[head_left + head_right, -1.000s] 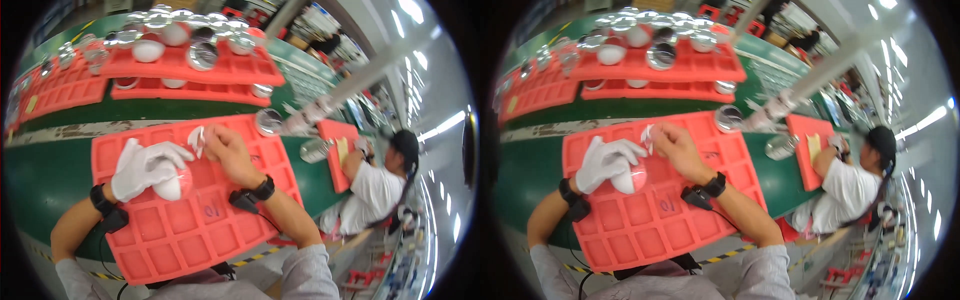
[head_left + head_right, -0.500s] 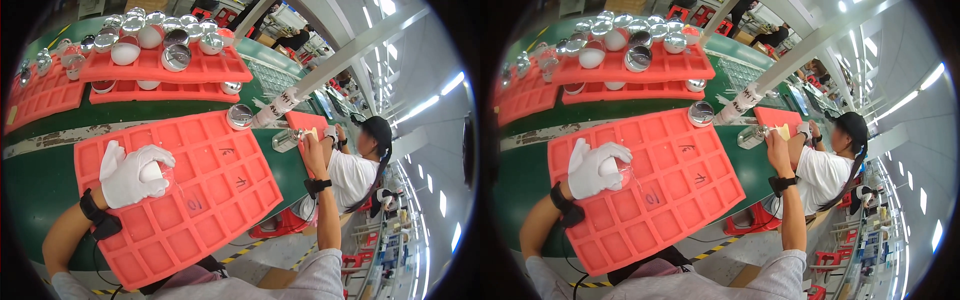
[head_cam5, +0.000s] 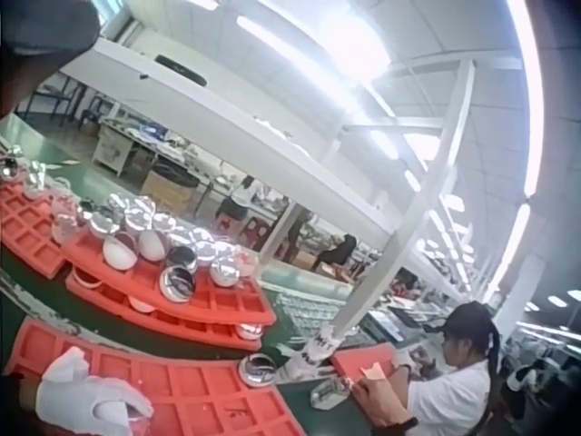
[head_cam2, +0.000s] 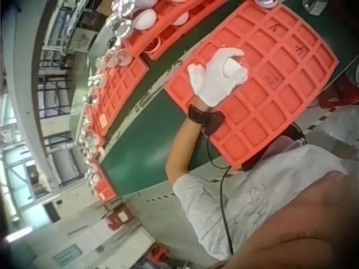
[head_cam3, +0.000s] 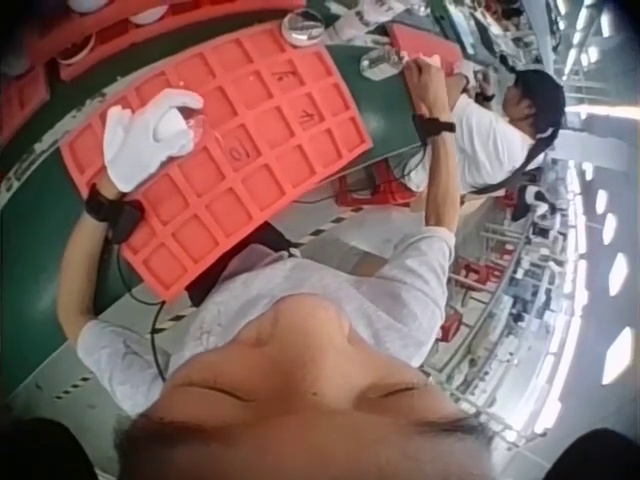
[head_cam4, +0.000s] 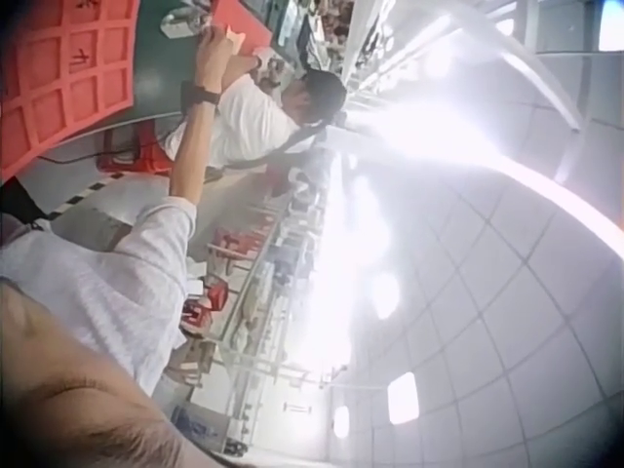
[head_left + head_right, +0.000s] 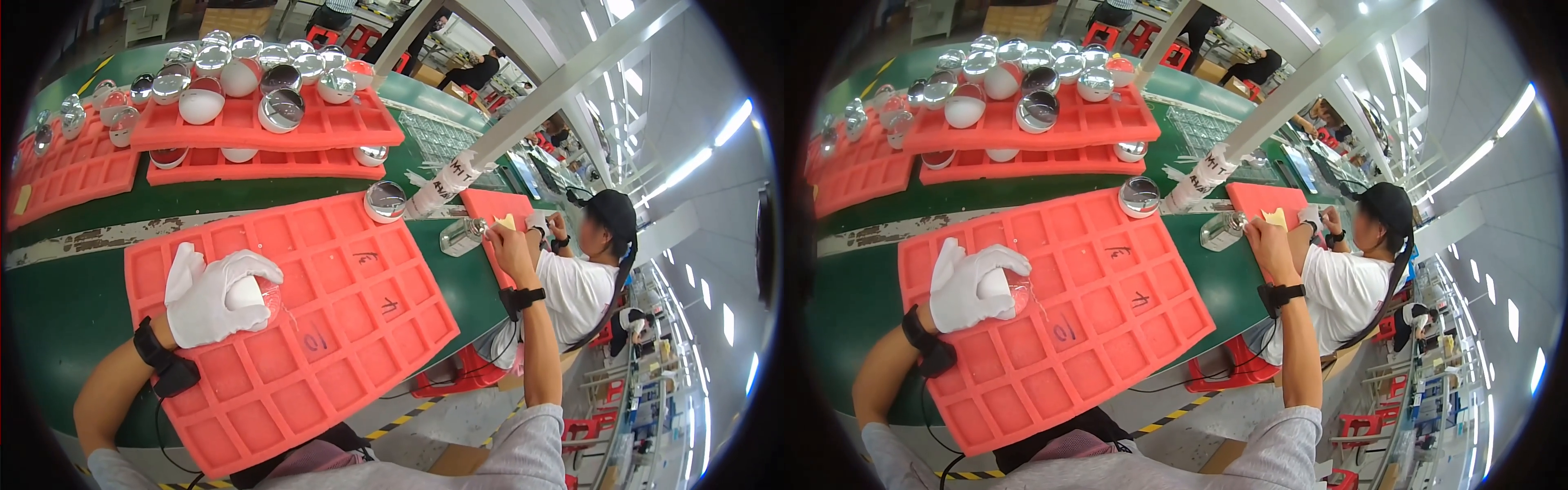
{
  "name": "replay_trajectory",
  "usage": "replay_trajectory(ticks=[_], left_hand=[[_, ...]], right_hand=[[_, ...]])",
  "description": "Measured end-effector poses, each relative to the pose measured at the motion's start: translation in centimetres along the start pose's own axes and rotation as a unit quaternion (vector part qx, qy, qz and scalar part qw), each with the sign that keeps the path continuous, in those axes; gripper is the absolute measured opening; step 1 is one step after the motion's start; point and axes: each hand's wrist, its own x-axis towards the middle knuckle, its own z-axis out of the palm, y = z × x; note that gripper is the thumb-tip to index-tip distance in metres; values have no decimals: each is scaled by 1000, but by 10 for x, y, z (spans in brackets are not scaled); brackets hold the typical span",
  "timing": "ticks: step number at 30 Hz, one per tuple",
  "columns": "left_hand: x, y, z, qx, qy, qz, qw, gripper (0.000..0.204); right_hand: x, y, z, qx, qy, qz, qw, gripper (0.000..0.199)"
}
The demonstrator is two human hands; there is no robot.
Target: The person cleans a cosmetic container by scraping the edges with a wooden stick and wiping the surface with a cloth, then places a small white ring onto the container and wipes it again.
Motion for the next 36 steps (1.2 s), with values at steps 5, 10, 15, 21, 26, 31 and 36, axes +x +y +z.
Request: replay_trajectory(ticks=[5,10,15,21,26,31,36], left_hand=[[1,7,-6,17,-29,-18,999,48],[2,-2,-1,-16,-14,9,1000,48],[2,-2,-3,-5,-16,3,1000,46],[1,-6,1,-37,-20,63,997,47],[6,-5,5,-117,-28,55,991,47],[4,-15,15,-42,22,48,998,52],[-3,15,3,46,14,-7,999,59]], right_hand=[[4,4,-6,4,-33,-23,999,19],[8,6,-13,-20,-78,-33,996,19],[20,-8,-25,-77,-144,-10,987,21],[27,13,-13,-239,-120,-105,958,21],[28,8,-15,-305,-136,-103,937,19],[27,5,-6,-322,-127,-119,930,20],[24,3,-11,-300,-136,-109,938,20]])
